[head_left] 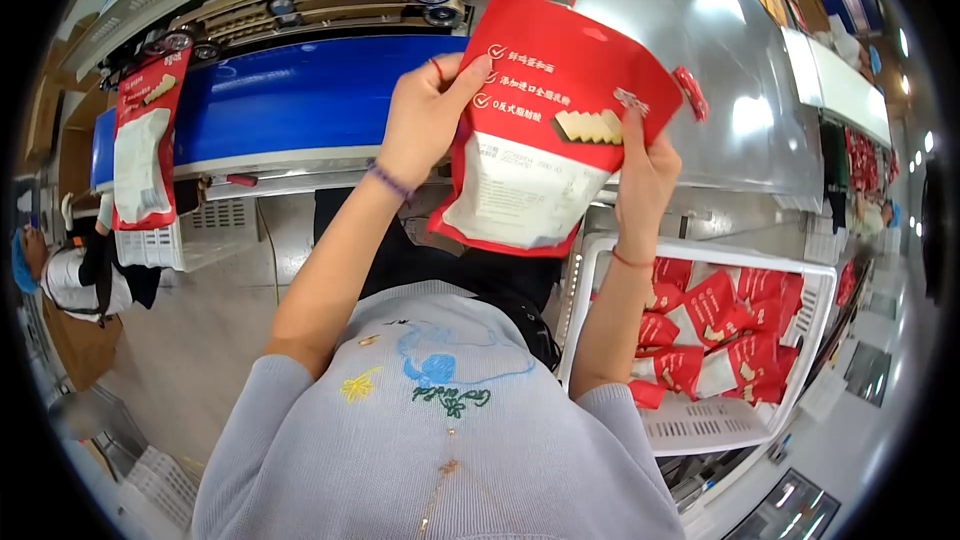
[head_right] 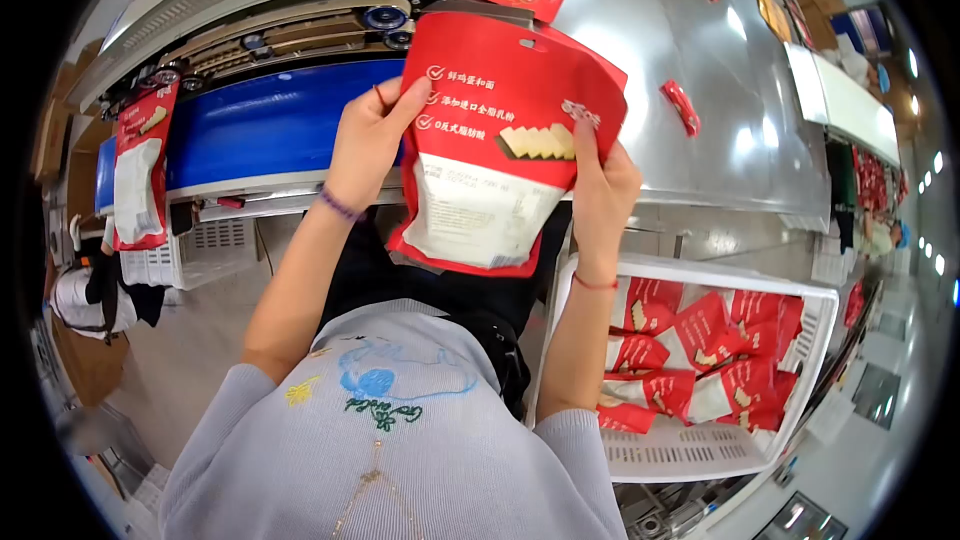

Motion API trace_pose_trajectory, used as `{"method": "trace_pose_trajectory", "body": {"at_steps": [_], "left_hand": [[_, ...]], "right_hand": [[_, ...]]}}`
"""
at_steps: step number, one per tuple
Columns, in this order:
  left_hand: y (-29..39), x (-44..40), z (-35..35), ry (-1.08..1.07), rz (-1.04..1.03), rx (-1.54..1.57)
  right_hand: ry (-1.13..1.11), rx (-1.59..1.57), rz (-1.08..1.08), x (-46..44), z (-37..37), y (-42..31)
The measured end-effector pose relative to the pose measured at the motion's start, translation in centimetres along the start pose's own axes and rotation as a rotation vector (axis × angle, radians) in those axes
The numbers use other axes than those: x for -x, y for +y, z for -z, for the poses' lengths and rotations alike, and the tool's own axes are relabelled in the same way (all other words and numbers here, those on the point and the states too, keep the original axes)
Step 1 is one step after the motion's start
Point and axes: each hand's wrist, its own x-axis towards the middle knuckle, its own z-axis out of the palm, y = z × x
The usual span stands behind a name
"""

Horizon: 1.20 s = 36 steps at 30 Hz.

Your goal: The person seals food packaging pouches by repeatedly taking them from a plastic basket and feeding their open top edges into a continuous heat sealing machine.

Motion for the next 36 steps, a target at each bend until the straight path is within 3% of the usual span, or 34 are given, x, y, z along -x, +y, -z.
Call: {"method": "trace_pose_trajectory", "body": {"at_steps": [4, 6, 7, 10, 12, 15, 17, 19, 20, 22, 23, 24, 25, 26, 27, 28, 29, 30, 31, 33, 34, 35, 36], "left_hand": [[-1.3, -3.0, 0.1, 0.118, 0.01, -0.029], [-1.0, -3.9, 0.6, 0.013, 0.285, 0.323], [-1.1, -4.4, 0.0, 0.084, 0.317, 0.366], [-1.1, -5.0, 0.7, 0.062, 0.301, 0.33], [-1.0, -5.3, 1.5, 0.161, 0.253, 0.25], [-2.6, -6.2, 3.9, 0.241, 0.127, -0.119], [-2.9, -6.3, 6.5, 0.302, -0.077, -0.397], [-1.1, -5.7, 7.7, 0.209, 0.032, -0.431], [0.7, -4.5, 10.2, 0.121, 0.074, -0.661], [1.3, -2.8, 11.6, 0.209, -0.068, -0.934], [1.2, 0.5, 15.4, 0.327, -0.202, -0.502], [2.5, 0.4, 13.0, 0.259, -0.2, -0.709], [3.0, 1.8, 12.6, 0.309, -0.247, -0.525], [5.6, 4.9, 12.2, 0.366, -0.259, -0.522], [5.8, 4.8, 9.6, 0.329, -0.241, -0.485], [6.6, 6.3, 8.9, 0.365, -0.172, -0.359], [8.0, 9.0, 5.4, 0.041, -0.179, -0.423], [7.0, 8.8, 4.8, 0.049, -0.21, -0.33], [7.2, 9.5, 3.7, -0.091, -0.289, -0.411], [6.9, 9.9, 0.5, -0.307, -0.404, -0.401], [7.0, 9.9, -0.4, -0.347, -0.325, -0.405], [6.5, 9.9, -3.6, -0.415, -0.254, -0.421], [6.3, 9.7, -2.6, -0.417, -0.26, -0.399]], "right_hand": [[0.013, -0.301, 0.08, -3.4, -2.2, 0.2], [0.009, -0.278, -0.005, -4.5, -2.0, 0.2], [0.006, -0.269, -0.009, -5.1, -2.3, 0.5], [0.035, -0.288, 0.047, -6.2, -3.3, 0.6], [0.001, -0.277, 0.067, -6.3, -4.4, 0.8], [-0.049, -0.333, 0.042, -5.8, -6.7, 0.1], [-0.072, -0.3, 0.066, -6.9, -8.7, 1.7], [-0.115, -0.332, 0.0, -6.7, -9.7, 1.4], [-0.109, -0.257, 0.045, -5.8, -11.3, 0.0], [-0.282, -0.494, -0.032, -5.4, -12.4, -0.7], [-0.132, -0.167, 0.372, -6.4, -17.2, 2.1], [-0.162, -0.27, 0.214, -8.1, -15.3, 4.3], [-0.211, -0.16, 0.219, -6.3, -14.7, 1.9], [-0.42, -0.379, 0.137, -3.8, -15.6, -0.1], [-0.322, -0.358, 0.118, -4.1, -12.5, 0.8], [-0.383, -0.375, 0.143, -3.0, -11.6, -0.1], [-0.191, -0.31, 0.214, -0.9, -4.1, 0.7], [-0.142, -0.226, 0.192, -0.3, -2.8, 1.2], [-0.067, -0.142, 0.173, 0.5, 0.1, 1.5], [0.318, -0.054, 0.189, 2.0, 8.1, 6.0], [0.452, 0.03, 0.137, 3.8, 12.7, 7.2], [0.797, 0.341, 0.109, 6.2, 22.1, 11.6], [0.798, 0.361, 0.166, 6.6, 22.1, 11.5]]}}
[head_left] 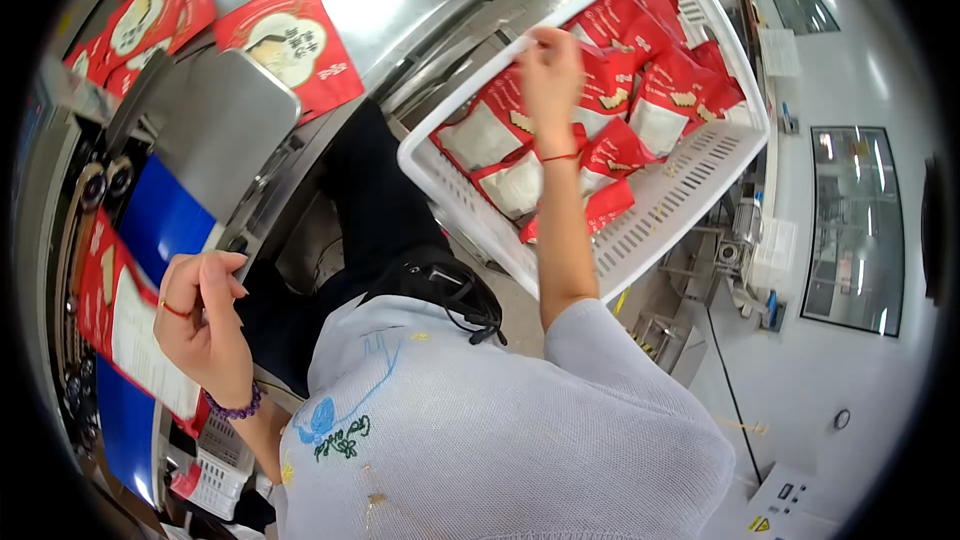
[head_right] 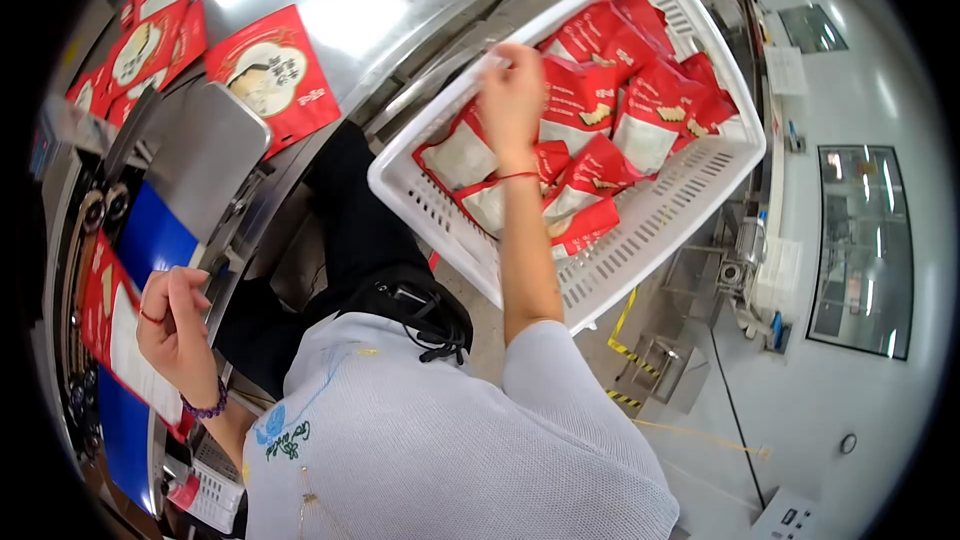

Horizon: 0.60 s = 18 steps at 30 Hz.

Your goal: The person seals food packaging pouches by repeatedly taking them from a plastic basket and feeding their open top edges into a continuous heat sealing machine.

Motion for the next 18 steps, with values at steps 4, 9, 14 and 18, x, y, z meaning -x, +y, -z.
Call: {"method": "trace_pose_trajectory", "body": {"at_steps": [4, 9, 14, 18], "left_hand": [[0.2, -0.9, -0.2, -0.129, -0.054, -0.041], [-0.3, -0.6, -1.0, -0.209, -0.034, -0.059], [-0.3, -0.1, -1.4, -0.251, 0.018, -0.058], [0.0, 0.1, -0.7, -0.196, 0.049, -0.018]], "right_hand": [[0.307, 0.558, 0.148, -4.7, 12.4, 8.5], [0.262, 1.102, 0.19, -11.0, 21.8, 10.2], [-0.211, 1.118, -0.153, -15.5, 25.1, 14.9], [0.098, 1.032, 0.244, -11.9, 25.6, 9.7]]}}
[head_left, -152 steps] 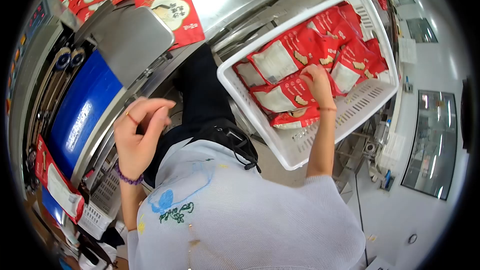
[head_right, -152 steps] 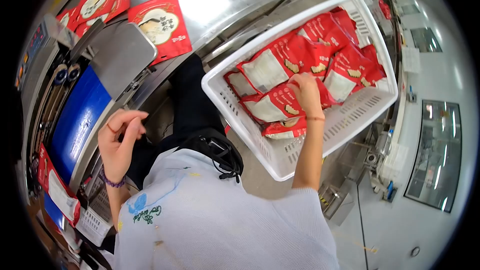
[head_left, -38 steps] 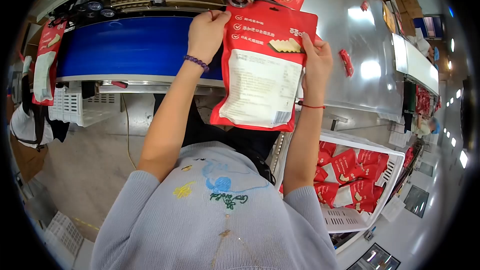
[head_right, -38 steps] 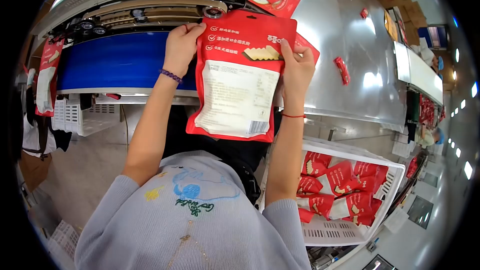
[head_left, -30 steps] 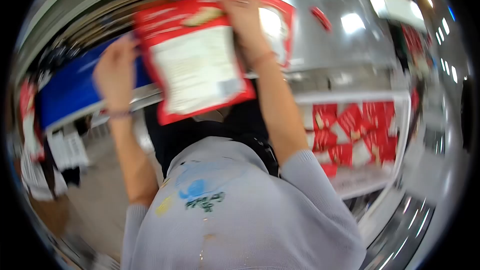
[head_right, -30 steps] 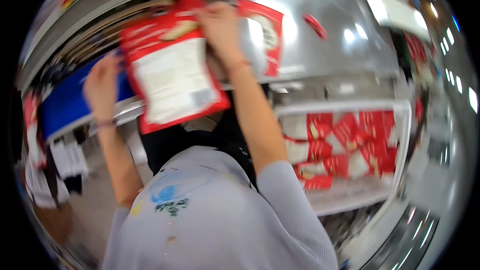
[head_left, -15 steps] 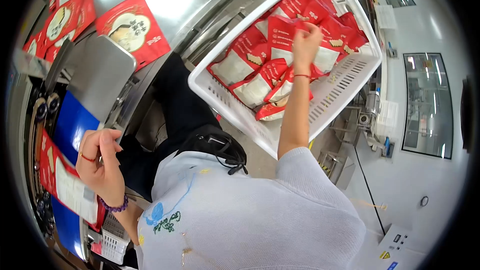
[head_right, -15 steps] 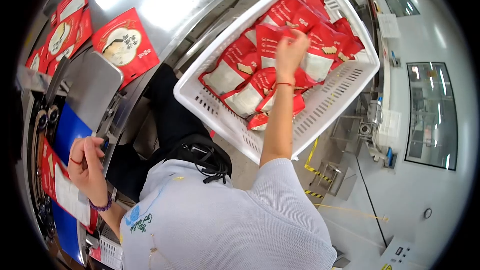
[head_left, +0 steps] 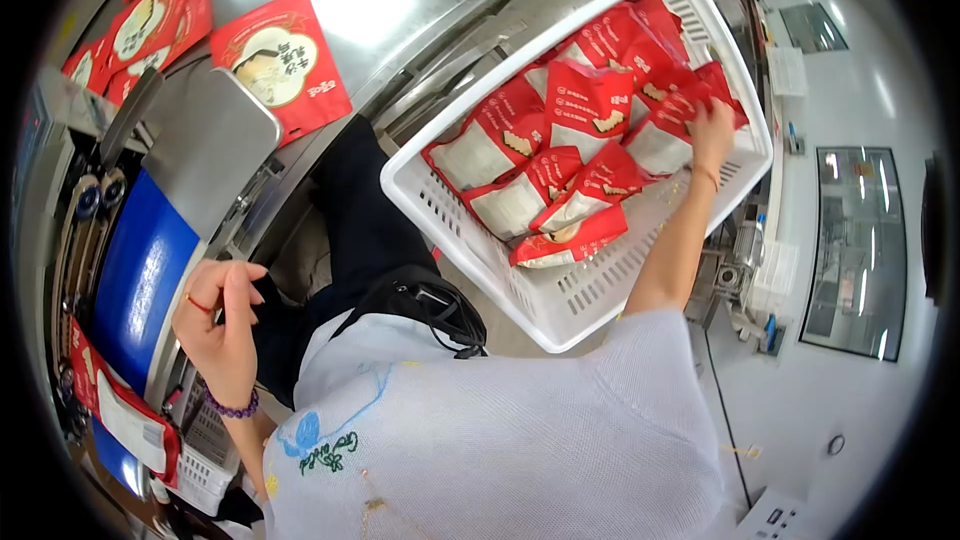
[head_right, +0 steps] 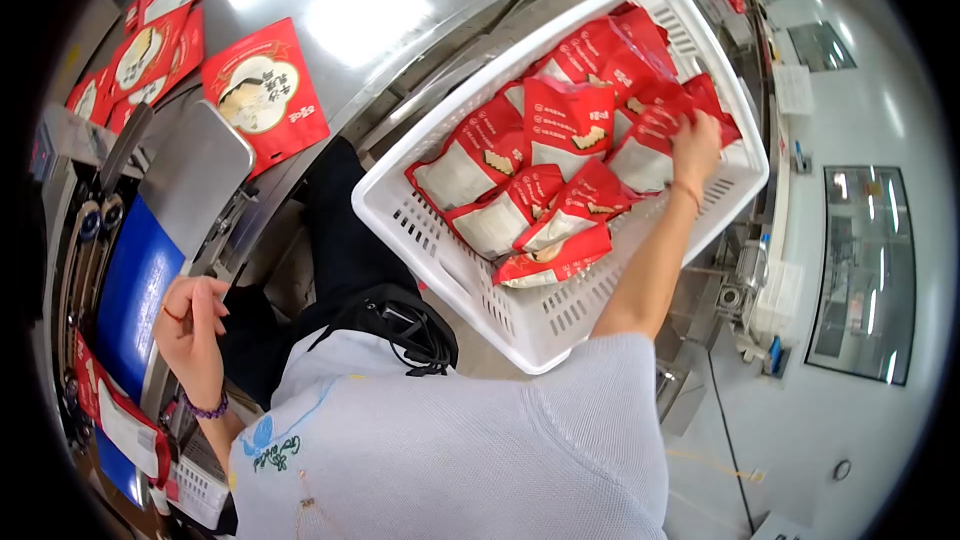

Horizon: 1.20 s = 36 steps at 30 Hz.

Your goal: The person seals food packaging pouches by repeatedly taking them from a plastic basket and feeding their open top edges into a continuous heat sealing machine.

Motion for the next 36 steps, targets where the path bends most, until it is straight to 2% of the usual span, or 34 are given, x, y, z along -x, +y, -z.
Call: {"method": "trace_pose_trajectory", "body": {"at_steps": [1, 2, 3, 4, 5, 6, 7, 8, 9, 10, 11, 13, 15, 17, 18, 19, 21, 22, 23, 24, 25, 26, 27, 28, 29, 30, 31, 33, 34, 36], "left_hand": [[-0.1, 0.1, 0.0, 0.049, 0.025, 0.051], [0.0, -0.1, -0.3, 0.065, 0.057, 0.104], [0.3, -0.4, -0.5, 0.071, 0.034, 0.087], [1.3, -0.8, -1.0, 0.077, -0.049, 0.014], [2.0, -1.4, -1.1, 0.005, -0.061, 0.006], [2.2, -2.0, -1.6, -0.031, -0.194, 0.007], [3.1, -2.7, -2.1, -0.093, -0.311, 0.002], [3.8, -3.1, -2.4, -0.171, -0.418, -0.057], [4.5, -3.3, -2.7, -0.226, -0.525, -0.062], [5.2, -2.8, -3.8, -0.219, -0.549, 0.048], [5.5, -2.4, -4.7, -0.203, -0.577, 0.162], [5.4, -1.6, -4.7, -0.154, -0.57, 0.214], [3.4, -0.5, -3.6, -0.065, -0.573, 0.153], [0.9, 0.1, -1.1, 0.123, -0.556, 0.076], [0.0, 0.8, 0.6, 0.2, -0.498, 0.052], [-0.9, 1.3, 2.1, 0.273, -0.436, 0.034], [-2.3, 2.6, 4.3, 0.378, -0.152, 0.385], [-1.8, 2.9, 5.5, 0.374, -0.052, 0.499], [-1.1, 3.0, 6.4, 0.367, 0.051, 0.616], [-1.3, 2.7, 6.9, 0.311, 0.034, 0.675], [-1.0, 2.3, 7.2, 0.259, 0.061, 0.718], [-1.4, 1.5, 7.1, 0.29, 0.08, 0.723], [-2.5, 0.5, 7.0, 0.322, 0.099, 0.728], [-3.9, -0.5, 7.2, 0.37, 0.182, 0.53], [-4.7, -1.4, 7.1, 0.455, 0.165, 0.546], [-5.9, -2.1, 7.1, 0.446, 0.149, 0.621], [-7.2, -2.8, 6.9, 0.441, 0.142, 0.696], [-9.0, -5.0, 5.8, 0.508, 0.146, 0.637], [-9.8, -6.1, 5.5, 0.566, 0.152, 0.57], [-11.2, -7.8, 5.6, 0.584, 0.211, 0.472]], "right_hand": [[0.104, 0.013, 0.05, 0.4, 2.4, -1.3], [0.116, 0.004, 0.071, 0.7, 5.3, -2.6], [0.139, 0.003, 0.115, 1.0, 9.6, -6.3], [0.268, -0.015, 0.204, 1.2, 11.9, -8.3], [0.305, -0.139, 0.189, 1.9, 14.9, -12.0], [0.343, -0.145, 0.297, 2.3, 17.2, -14.3], [0.321, -0.149, 0.299, 3.1, 19.2, -16.7], [0.412, -0.173, 0.469, 3.5, 20.5, -18.9], [0.333, -0.291, 0.487, 4.3, 21.8, -21.6], [0.325, -0.467, 0.526, 5.2, 22.4, -24.2], [0.276, -0.549, 0.654, 5.8, 23.4, -28.0], [0.092, -0.765, 0.614, 8.3, 23.3, -33.4], [-0.09, -1.008, 0.755, 9.0, 22.3, -38.2], [-0.009, -1.162, 0.717, 9.7, 19.9, -41.9], [0.123, -1.116, 0.659, 10.0, 19.2, -43.0], [0.059, -1.15, 0.473, 10.2, 18.1, -43.1], [-0.149, -1.474, 0.368, 9.9, 16.5, -44.9], [-0.432, -1.728, 0.33, 10.4, 15.8, -45.9], [-0.798, -1.842, 0.34, 10.8, 14.4, -46.0], [-1.175, -1.817, 0.258, 11.6, 14.4, -46.2], [-1.25, -1.898, 0.227, 13.0, 12.8, -46.4], [-1.295, -1.977, 0.059, 13.8, 11.5, -46.5], [-1.143, -1.908, -0.019, 14.1, 13.0, -47.9], [-1.087, -1.894, -0.106, 14.0, 12.8, -49.0], [-1.03, -1.878, -0.194, 13.8, 12.4, -50.1], [-0.978, -1.857, -0.245, 13.8, 11.3, -50.8], [-0.99, -1.936, -0.397, 13.5, 10.9, -51.9], [-0.993, -1.898, -0.416, 12.7, 8.1, -53.0], [-1.007, -1.892, -0.404, 12.0, 7.3, -53.4], [-0.876, -1.616, -0.013, 10.6, 5.9, -54.2]]}}
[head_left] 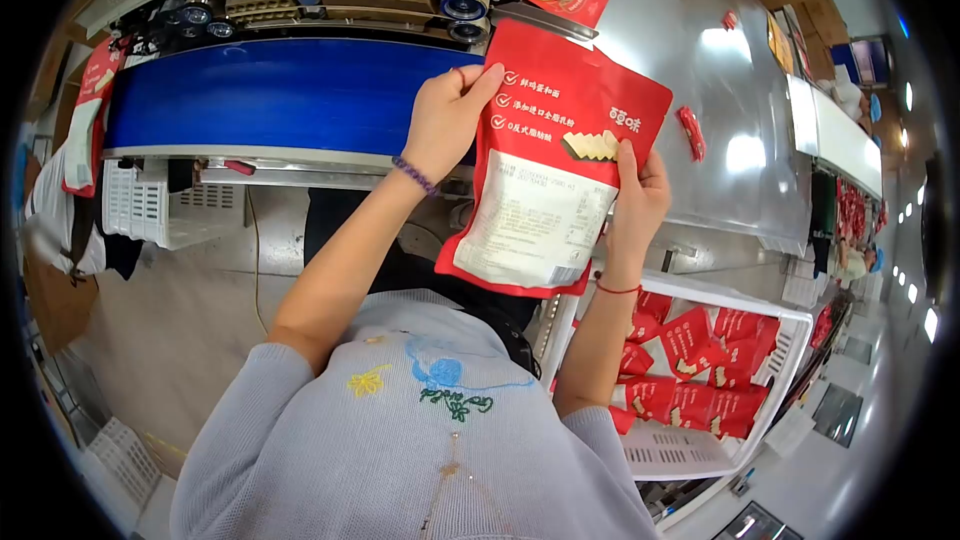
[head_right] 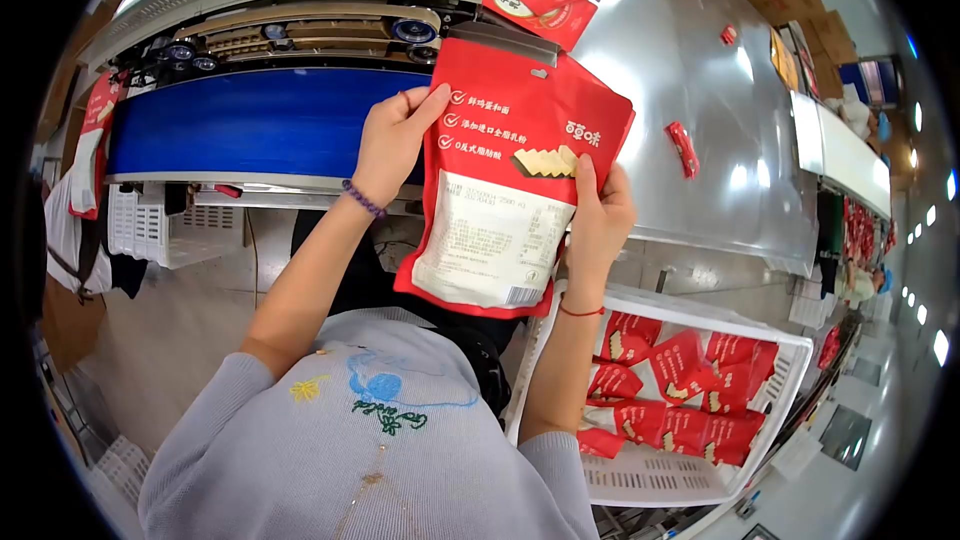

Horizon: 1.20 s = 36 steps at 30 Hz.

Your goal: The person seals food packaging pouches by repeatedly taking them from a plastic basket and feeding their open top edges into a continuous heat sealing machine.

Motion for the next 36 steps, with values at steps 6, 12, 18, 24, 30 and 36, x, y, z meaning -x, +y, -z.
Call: {"method": "trace_pose_trajectory", "body": {"at_steps": [6, 12, 18, 24, 30, 36], "left_hand": [[1.2, -3.7, -0.1, -0.006, 0.334, 0.384], [2.0, -4.5, 3.1, 0.073, 0.259, 0.224], [2.0, -3.3, 7.6, 0.257, -0.106, -0.761], [6.5, 5.2, 11.0, 0.321, -0.343, -0.698], [8.5, 10.2, 2.3, -0.122, -0.313, -0.458], [8.5, 10.8, -2.9, -0.363, -0.269, -0.481]], "right_hand": [[0.033, -0.026, 0.068, -4.2, -1.0, -1.2], [-0.062, -0.145, 0.036, -4.6, -3.9, -1.1], [-0.126, -0.059, -0.055, -4.7, -7.9, 0.3], [-0.302, -0.216, -0.001, -3.1, -10.4, 1.6], [0.255, 0.222, 0.205, 1.8, 8.2, 2.7], [0.546, 1.16, 0.404, 6.8, 32.5, 5.3]]}}
